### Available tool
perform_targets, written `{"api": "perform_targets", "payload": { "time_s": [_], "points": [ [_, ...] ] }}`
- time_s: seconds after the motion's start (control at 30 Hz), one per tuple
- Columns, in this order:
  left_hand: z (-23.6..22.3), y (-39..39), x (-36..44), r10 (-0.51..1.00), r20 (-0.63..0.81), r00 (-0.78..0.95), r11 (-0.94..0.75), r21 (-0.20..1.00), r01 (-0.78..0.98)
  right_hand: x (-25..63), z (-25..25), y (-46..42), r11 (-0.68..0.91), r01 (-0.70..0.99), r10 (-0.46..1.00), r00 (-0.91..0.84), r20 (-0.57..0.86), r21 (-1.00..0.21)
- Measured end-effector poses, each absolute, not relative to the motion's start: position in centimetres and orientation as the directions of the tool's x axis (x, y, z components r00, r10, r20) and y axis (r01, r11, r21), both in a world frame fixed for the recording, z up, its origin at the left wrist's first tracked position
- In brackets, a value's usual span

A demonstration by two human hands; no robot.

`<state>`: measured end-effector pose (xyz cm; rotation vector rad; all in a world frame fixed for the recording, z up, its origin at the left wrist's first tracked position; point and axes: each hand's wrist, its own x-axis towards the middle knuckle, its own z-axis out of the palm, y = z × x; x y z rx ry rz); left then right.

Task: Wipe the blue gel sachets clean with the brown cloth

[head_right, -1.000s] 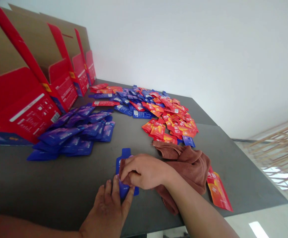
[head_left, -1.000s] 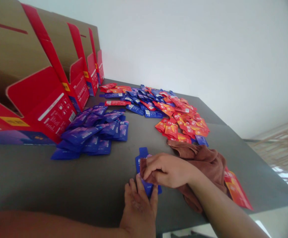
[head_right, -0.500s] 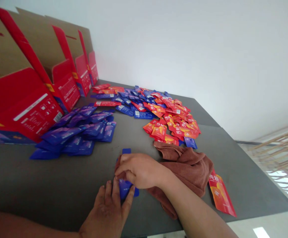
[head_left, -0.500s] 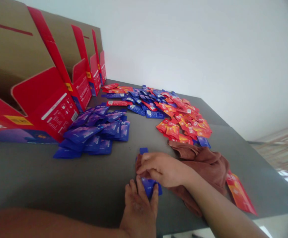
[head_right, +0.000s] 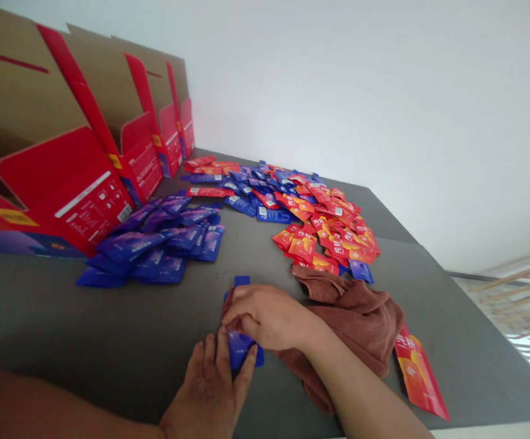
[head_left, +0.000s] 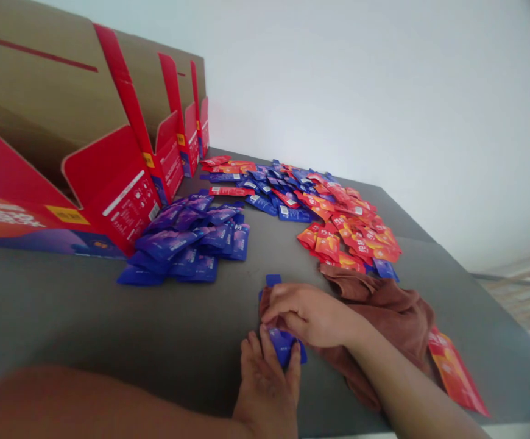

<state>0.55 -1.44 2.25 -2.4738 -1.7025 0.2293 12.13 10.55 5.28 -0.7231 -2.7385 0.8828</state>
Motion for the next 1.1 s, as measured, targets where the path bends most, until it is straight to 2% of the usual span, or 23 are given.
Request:
{"api": "perform_targets", "payload": {
  "time_s": [0.17,0.27,0.37,0.43,0.5,0.67,0.87,1.0,1.1],
  "points": [
    [2.3,-1.5,0.6,0.936,-0.045,0.350,-0.351,-0.210,0.913,12.0,4.7,11.5,0.661,0.543,0.663,-0.746,0.063,-0.518],
    [2.3,-1.5,0.7,0.938,-0.046,0.343,-0.345,-0.186,0.920,12.3,4.9,11.4,0.679,0.512,0.631,-0.773,0.062,-0.526],
    [2.3,-1.4,0.7,0.945,-0.043,0.324,-0.327,-0.133,0.936,12.5,5.4,10.6,0.692,0.423,0.542,-0.840,0.034,-0.585],
    [2.4,-1.4,0.7,0.944,-0.038,0.328,-0.330,-0.141,0.933,12.6,5.6,10.3,0.684,0.374,0.492,-0.870,0.018,-0.627],
    [2.4,-1.4,0.6,0.937,-0.033,0.349,-0.348,-0.185,0.919,12.5,5.6,10.2,0.672,0.388,0.519,-0.854,0.027,-0.630],
    [2.3,-1.5,0.5,0.933,-0.025,0.359,-0.356,-0.210,0.910,12.3,5.5,10.5,0.647,0.561,0.692,-0.717,0.088,-0.517],
    [2.2,-1.5,0.6,0.933,-0.025,0.359,-0.356,-0.193,0.914,12.4,6.1,9.9,0.635,0.652,0.739,-0.668,0.082,-0.415],
    [2.6,-1.5,0.7,0.935,-0.070,0.347,-0.354,-0.208,0.912,12.6,7.0,9.2,0.662,0.563,0.661,-0.750,0.030,-0.494],
    [2.8,-1.4,0.7,0.931,-0.073,0.357,-0.365,-0.156,0.918,12.7,7.5,8.7,0.650,0.488,0.570,-0.820,-0.052,-0.583]
  ]
}}
